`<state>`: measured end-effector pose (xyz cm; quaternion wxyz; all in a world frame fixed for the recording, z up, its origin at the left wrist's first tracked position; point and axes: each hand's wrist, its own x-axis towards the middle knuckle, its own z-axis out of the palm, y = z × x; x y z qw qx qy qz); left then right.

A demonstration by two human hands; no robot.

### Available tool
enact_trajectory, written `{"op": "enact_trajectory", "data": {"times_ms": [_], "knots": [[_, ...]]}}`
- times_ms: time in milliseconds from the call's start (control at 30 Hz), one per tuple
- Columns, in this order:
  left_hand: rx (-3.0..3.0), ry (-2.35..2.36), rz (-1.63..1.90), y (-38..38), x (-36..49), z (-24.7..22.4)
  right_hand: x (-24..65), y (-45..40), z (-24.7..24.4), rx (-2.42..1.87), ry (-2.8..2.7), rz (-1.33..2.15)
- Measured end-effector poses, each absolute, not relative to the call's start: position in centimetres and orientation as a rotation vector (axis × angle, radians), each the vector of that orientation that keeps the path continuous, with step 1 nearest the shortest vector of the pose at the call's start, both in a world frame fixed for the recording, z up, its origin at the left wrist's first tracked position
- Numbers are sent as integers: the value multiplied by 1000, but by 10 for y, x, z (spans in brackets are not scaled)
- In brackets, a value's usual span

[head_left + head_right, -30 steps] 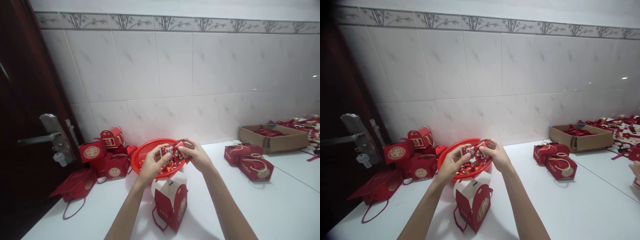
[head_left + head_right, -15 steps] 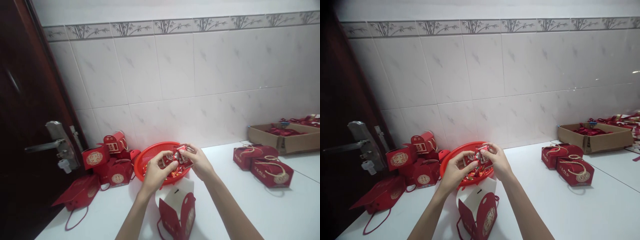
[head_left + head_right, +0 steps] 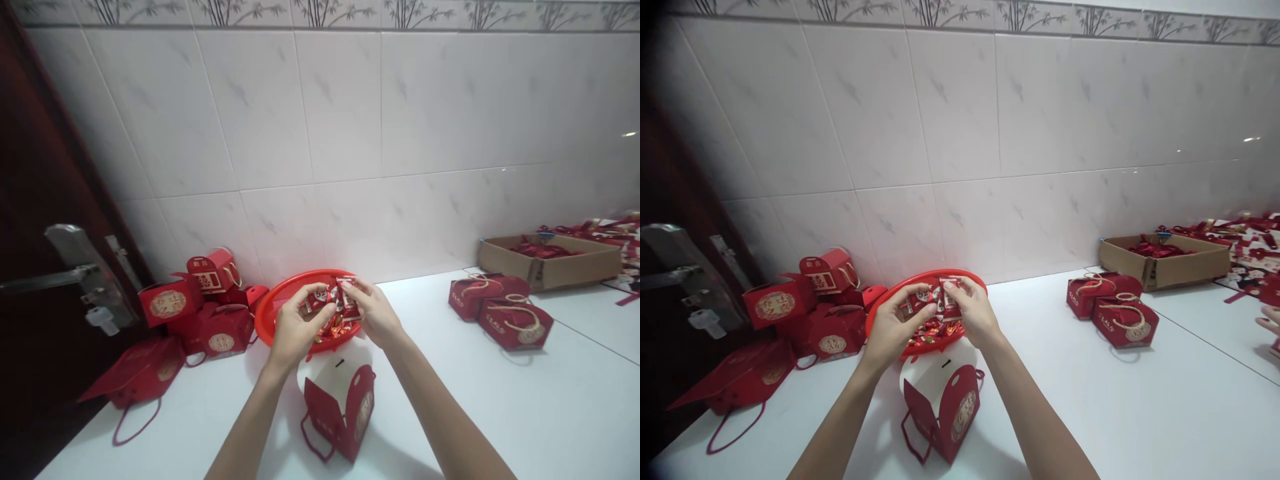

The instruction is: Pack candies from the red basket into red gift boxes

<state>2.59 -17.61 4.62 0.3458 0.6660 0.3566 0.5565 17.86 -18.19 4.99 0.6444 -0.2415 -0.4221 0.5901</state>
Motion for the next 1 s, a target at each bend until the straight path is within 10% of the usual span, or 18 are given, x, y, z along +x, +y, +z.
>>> {"op": "enact_trajectory", "data": {"times_ms": [1000], "knots": [[1605,818,1502,-169,15,50,178,-180,43,-546,-879,1511]]}}
